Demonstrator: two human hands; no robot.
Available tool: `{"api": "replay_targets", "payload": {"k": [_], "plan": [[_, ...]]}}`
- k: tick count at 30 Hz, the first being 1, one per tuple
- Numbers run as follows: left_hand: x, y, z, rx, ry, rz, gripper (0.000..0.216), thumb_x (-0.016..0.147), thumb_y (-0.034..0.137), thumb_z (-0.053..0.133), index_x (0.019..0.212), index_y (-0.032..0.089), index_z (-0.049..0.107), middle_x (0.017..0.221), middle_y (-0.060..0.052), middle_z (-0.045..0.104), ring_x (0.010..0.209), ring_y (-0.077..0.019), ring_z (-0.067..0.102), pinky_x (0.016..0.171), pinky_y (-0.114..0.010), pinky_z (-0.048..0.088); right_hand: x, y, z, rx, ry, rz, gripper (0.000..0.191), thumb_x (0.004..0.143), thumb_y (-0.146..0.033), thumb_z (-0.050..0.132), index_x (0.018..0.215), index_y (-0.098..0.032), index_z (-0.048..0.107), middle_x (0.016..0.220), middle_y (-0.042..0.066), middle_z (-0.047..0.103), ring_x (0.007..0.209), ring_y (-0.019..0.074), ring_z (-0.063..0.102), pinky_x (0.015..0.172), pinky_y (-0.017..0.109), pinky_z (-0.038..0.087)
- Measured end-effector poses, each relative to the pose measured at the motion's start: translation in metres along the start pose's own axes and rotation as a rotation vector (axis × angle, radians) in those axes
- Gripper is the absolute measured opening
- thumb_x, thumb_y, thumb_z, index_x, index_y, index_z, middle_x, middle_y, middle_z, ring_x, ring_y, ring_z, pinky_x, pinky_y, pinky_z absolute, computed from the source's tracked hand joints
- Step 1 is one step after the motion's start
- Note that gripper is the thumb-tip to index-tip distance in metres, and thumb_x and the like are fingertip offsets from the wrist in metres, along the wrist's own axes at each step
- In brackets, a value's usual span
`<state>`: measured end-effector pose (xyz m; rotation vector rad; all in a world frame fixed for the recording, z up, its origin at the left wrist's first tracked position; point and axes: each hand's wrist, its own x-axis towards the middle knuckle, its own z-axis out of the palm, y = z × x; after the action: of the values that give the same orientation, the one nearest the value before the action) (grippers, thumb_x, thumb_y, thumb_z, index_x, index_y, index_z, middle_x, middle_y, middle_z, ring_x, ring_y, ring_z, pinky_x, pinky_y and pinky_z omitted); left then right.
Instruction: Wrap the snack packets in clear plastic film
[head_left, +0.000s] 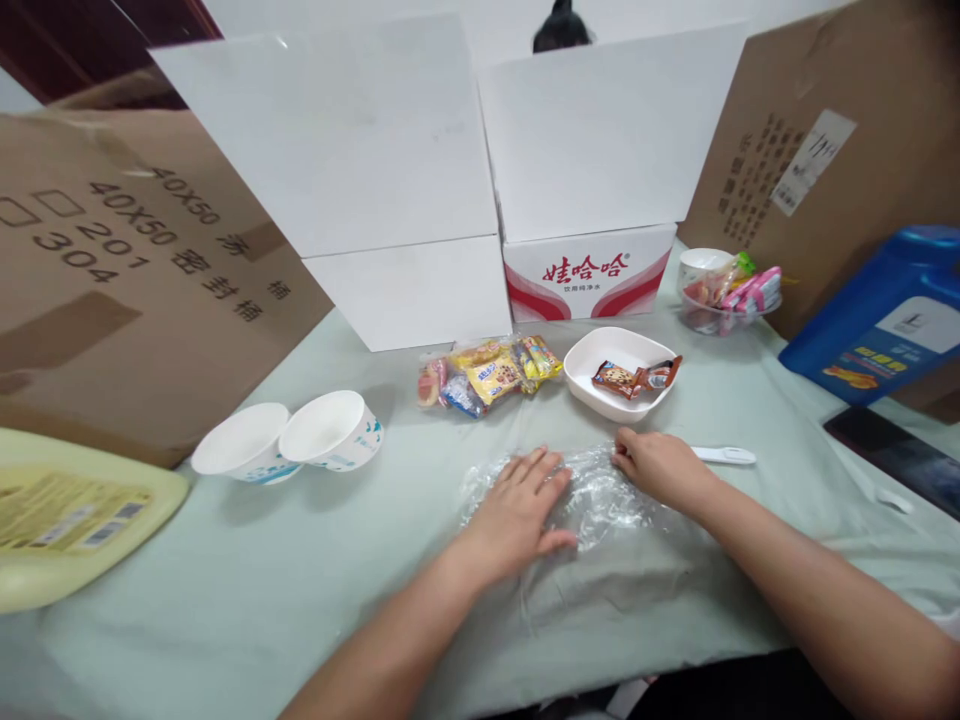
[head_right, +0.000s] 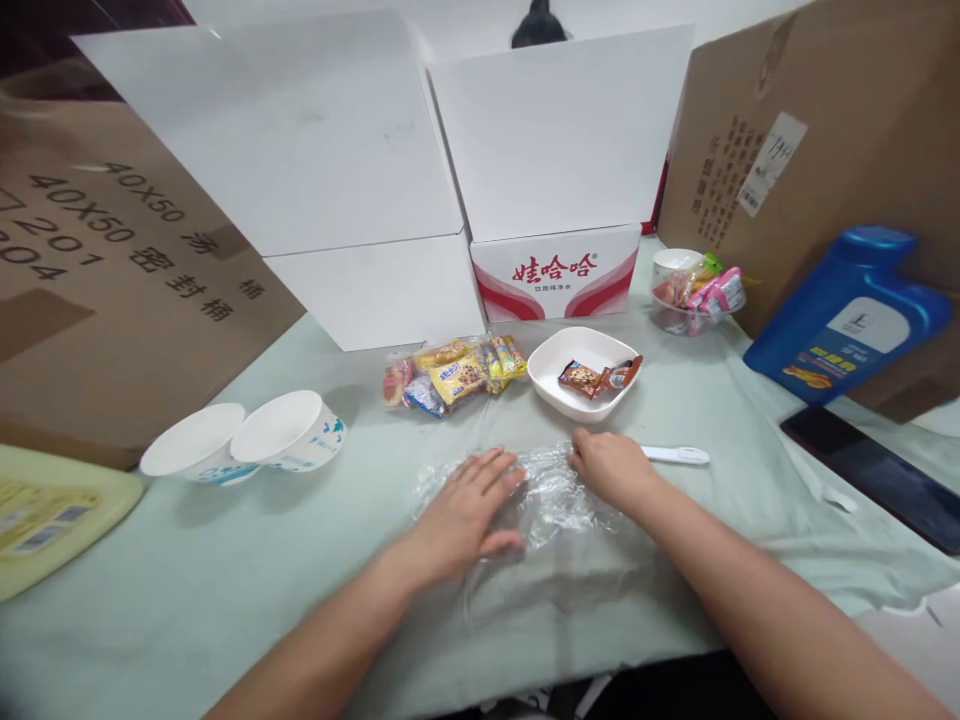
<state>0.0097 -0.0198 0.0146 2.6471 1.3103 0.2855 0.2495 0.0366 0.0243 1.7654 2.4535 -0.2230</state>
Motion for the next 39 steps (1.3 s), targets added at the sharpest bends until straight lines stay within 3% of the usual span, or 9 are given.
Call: {"api": "replay_targets", "payload": {"k": [3, 8, 13, 18, 28, 31, 34, 36, 39], "plan": [[0.001, 0.004, 0.010, 0.012, -0.195, 0.068, 0.084, 0.077, 0.064, 0.063, 0.145, 0.025, 0.035, 0.156, -0.011, 0.028, 0.145, -0.0371, 0.016, 0.114, -0.059, 0.017, 0.002, 0.015, -0.006, -0.011, 0.001, 0.054, 0.019, 0.092, -0.031, 0.049, 0.102, -0.018, 0.059, 0.092, 0.010, 0.073, 0.085, 0.0264, 0.068, 0.063, 0.030, 0.039], [0.000, -0.009, 0.005, 0.026, -0.271, 0.026, 0.082, 0.080, 0.068, 0.055, 0.148, 0.029, 0.030, 0.159, -0.008, 0.018, 0.147, -0.0348, 0.010, 0.116, -0.057, 0.012, -0.006, 0.038, -0.027, 0.026, 0.065, 0.213, 0.023, 0.091, -0.032, 0.049, 0.107, -0.020, 0.059, 0.094, 0.010, 0.072, 0.085, 0.0266, 0.067, 0.063, 0.030, 0.039], [-0.003, -0.028, -0.008, 0.074, -0.260, -0.147, 0.081, 0.082, 0.066, 0.056, 0.148, 0.027, 0.032, 0.159, -0.011, 0.017, 0.146, -0.0353, 0.008, 0.116, -0.057, 0.014, -0.015, 0.038, -0.032, 0.410, 0.067, 0.057, 0.018, 0.091, -0.034, 0.044, 0.090, -0.023, 0.059, 0.084, 0.002, 0.071, 0.076, 0.0200, 0.064, 0.064, 0.029, 0.041], [-0.002, -0.030, -0.012, 0.069, -0.292, -0.203, 0.082, 0.081, 0.061, 0.060, 0.149, 0.027, 0.029, 0.160, -0.010, 0.014, 0.147, -0.0340, 0.005, 0.117, -0.056, 0.013, -0.009, 0.025, -0.017, 0.709, -0.001, -0.059, 0.026, 0.086, -0.045, 0.053, 0.101, -0.023, 0.055, 0.092, 0.003, 0.070, 0.084, 0.0194, 0.064, 0.071, 0.029, 0.045], [-0.003, -0.026, -0.013, 0.019, -0.318, -0.157, 0.084, 0.077, 0.059, 0.066, 0.148, 0.031, 0.030, 0.160, -0.009, 0.010, 0.147, -0.0316, 0.007, 0.116, -0.057, 0.010, -0.026, 0.023, -0.033, 0.169, -0.231, -0.146, 0.031, 0.074, -0.018, 0.062, 0.105, -0.022, 0.061, 0.085, 0.004, 0.069, 0.077, 0.0217, 0.064, 0.060, 0.027, 0.038], [-0.004, -0.023, -0.010, 0.008, -0.307, -0.127, 0.087, 0.075, 0.060, 0.068, 0.148, 0.030, 0.031, 0.160, -0.011, 0.009, 0.147, -0.0326, 0.006, 0.116, -0.058, 0.010, -0.034, 0.023, -0.042, 0.097, -0.064, -0.079, 0.022, 0.080, -0.029, 0.064, 0.101, -0.021, 0.063, 0.091, 0.007, 0.069, 0.086, 0.0251, 0.064, 0.069, 0.031, 0.044], [-0.002, -0.018, -0.008, -0.022, -0.303, -0.070, 0.090, 0.073, 0.062, 0.069, 0.148, 0.031, 0.030, 0.160, -0.011, 0.011, 0.147, -0.0336, 0.006, 0.116, -0.058, 0.010, -0.036, 0.002, -0.035, 0.175, 0.131, -0.285, 0.021, 0.090, -0.033, 0.056, 0.106, -0.022, 0.064, 0.104, 0.008, 0.066, 0.101, 0.0243, 0.060, 0.085, 0.034, 0.045], [0.000, -0.017, -0.006, -0.053, -0.304, -0.025, 0.091, 0.073, 0.065, 0.067, 0.148, 0.031, 0.029, 0.160, -0.010, 0.011, 0.147, -0.0340, 0.006, 0.116, -0.058, 0.009, -0.032, -0.012, -0.025, 0.195, 0.084, -0.398, 0.033, 0.088, -0.033, 0.059, 0.120, -0.023, 0.060, 0.111, 0.010, 0.062, 0.105, 0.0245, 0.059, 0.088, 0.035, 0.046], [0.003, -0.025, -0.006, -0.085, -0.307, -0.005, 0.096, 0.069, 0.072, 0.065, 0.148, 0.028, 0.031, 0.160, -0.010, 0.013, 0.147, -0.0359, 0.005, 0.116, -0.058, 0.006, -0.023, -0.012, -0.014, 0.105, -0.088, -0.256, 0.065, 0.075, -0.039, 0.073, 0.133, -0.019, 0.050, 0.116, 0.015, 0.058, 0.099, 0.0301, 0.062, 0.081, 0.039, 0.049]]}}
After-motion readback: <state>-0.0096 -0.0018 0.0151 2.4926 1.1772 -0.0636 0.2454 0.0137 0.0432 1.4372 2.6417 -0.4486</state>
